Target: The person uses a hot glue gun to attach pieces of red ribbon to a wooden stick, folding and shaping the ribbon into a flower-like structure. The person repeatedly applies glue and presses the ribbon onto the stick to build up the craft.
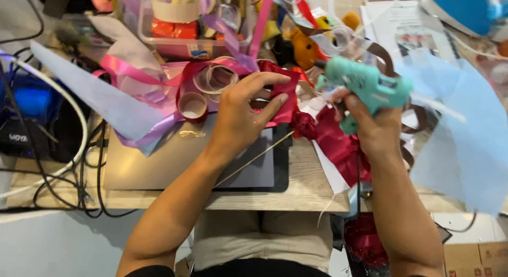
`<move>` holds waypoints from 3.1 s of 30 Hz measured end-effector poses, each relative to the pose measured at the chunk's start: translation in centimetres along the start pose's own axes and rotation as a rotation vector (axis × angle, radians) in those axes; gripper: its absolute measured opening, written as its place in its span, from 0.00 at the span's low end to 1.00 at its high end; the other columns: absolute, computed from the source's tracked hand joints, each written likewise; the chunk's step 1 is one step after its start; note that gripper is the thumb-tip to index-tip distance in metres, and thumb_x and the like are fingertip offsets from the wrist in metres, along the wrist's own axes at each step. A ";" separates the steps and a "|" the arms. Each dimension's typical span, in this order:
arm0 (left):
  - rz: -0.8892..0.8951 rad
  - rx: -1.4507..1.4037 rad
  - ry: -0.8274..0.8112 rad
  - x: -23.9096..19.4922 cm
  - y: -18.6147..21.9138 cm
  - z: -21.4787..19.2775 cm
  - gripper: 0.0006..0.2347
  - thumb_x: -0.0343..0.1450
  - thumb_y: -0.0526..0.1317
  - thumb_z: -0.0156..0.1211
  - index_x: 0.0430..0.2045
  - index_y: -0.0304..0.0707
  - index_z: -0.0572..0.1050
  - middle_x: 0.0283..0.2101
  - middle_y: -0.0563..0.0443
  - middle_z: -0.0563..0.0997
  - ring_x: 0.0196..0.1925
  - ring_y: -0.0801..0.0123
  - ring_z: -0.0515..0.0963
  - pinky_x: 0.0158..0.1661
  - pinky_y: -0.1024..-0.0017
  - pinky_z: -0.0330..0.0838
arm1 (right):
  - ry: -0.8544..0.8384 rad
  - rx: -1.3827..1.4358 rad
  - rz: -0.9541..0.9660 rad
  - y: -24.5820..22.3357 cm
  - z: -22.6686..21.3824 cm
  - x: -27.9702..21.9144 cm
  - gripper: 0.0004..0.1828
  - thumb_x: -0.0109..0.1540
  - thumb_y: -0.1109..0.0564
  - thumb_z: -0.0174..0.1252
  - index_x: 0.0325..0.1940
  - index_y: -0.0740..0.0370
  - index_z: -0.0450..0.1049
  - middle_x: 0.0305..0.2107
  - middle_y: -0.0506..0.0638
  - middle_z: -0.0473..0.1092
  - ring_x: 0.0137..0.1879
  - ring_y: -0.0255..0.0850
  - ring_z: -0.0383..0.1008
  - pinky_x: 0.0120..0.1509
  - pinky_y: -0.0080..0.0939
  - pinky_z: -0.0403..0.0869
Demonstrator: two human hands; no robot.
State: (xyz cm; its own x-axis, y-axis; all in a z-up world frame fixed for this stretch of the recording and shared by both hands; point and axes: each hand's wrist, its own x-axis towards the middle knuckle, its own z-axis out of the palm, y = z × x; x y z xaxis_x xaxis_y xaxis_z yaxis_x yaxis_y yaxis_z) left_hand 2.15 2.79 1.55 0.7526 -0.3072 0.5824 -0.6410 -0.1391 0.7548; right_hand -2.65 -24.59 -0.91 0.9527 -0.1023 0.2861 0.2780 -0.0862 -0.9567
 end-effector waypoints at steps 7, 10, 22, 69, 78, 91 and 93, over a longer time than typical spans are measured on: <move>-0.029 -0.050 0.003 0.0 0.8 -0.3 0.08 0.78 0.30 0.67 0.50 0.36 0.80 0.51 0.46 0.86 0.46 0.69 0.88 0.47 0.75 0.90 | 0.067 -0.116 -0.018 3.4 -1.7 -2.4 0.09 0.75 0.58 0.62 0.56 0.66 0.75 0.45 0.56 0.77 0.52 0.50 0.84 0.62 0.51 0.86; -0.020 -0.049 -0.020 -0.2 0.5 -0.1 0.08 0.78 0.29 0.69 0.50 0.35 0.80 0.52 0.47 0.86 0.45 0.70 0.86 0.45 0.76 0.85 | 0.081 -0.137 -0.032 3.8 -1.6 -2.6 0.09 0.75 0.59 0.61 0.51 0.71 0.75 0.42 0.61 0.78 0.50 0.51 0.83 0.55 0.48 0.84; -0.020 -0.065 -0.036 -0.4 0.1 0.3 0.09 0.79 0.29 0.68 0.52 0.35 0.79 0.50 0.47 0.83 0.42 0.73 0.84 0.45 0.78 0.85 | 0.096 -0.188 -0.030 3.1 -0.7 -2.5 0.06 0.75 0.61 0.62 0.52 0.67 0.75 0.41 0.58 0.77 0.47 0.47 0.83 0.56 0.45 0.84; 0.047 -0.044 -0.057 -0.4 0.7 0.0 0.10 0.80 0.26 0.69 0.53 0.33 0.78 0.54 0.44 0.84 0.50 0.64 0.88 0.53 0.73 0.89 | 0.044 -0.196 -0.131 2.5 -0.6 -2.3 0.16 0.78 0.61 0.61 0.66 0.70 0.66 0.41 0.62 0.75 0.46 0.52 0.81 0.53 0.50 0.82; 0.066 -0.042 -0.053 -0.5 0.5 0.1 0.09 0.80 0.25 0.69 0.53 0.32 0.78 0.54 0.43 0.84 0.53 0.62 0.86 0.53 0.71 0.88 | 0.046 -0.170 -0.126 2.9 -0.7 -2.3 0.14 0.77 0.61 0.62 0.63 0.70 0.68 0.40 0.61 0.74 0.45 0.52 0.81 0.54 0.51 0.82; -0.107 0.027 0.117 -1.0 0.4 -0.1 0.18 0.83 0.28 0.72 0.64 0.48 0.72 0.65 0.52 0.77 0.44 0.73 0.84 0.50 0.79 0.94 | 0.011 -0.118 -0.060 4.4 -2.4 -3.2 0.15 0.75 0.58 0.64 0.59 0.73 0.72 0.45 0.64 0.76 0.48 0.56 0.83 0.57 0.54 0.85; -0.119 0.030 0.142 -1.1 0.3 -0.1 0.19 0.83 0.29 0.73 0.64 0.49 0.72 0.65 0.54 0.78 0.45 0.73 0.85 0.49 0.80 0.94 | -0.033 -0.131 -0.045 3.9 -2.2 -3.1 0.11 0.75 0.61 0.63 0.56 0.72 0.73 0.44 0.63 0.76 0.49 0.55 0.82 0.58 0.53 0.85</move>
State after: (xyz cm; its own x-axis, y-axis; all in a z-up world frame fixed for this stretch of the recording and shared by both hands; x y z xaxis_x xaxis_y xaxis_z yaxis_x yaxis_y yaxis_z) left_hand 1.15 3.17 1.19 0.8359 -0.1507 0.5278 -0.5485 -0.1954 0.8130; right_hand -4.76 -26.75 -5.43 0.9439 -0.0629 0.3243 0.3040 -0.2185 -0.9273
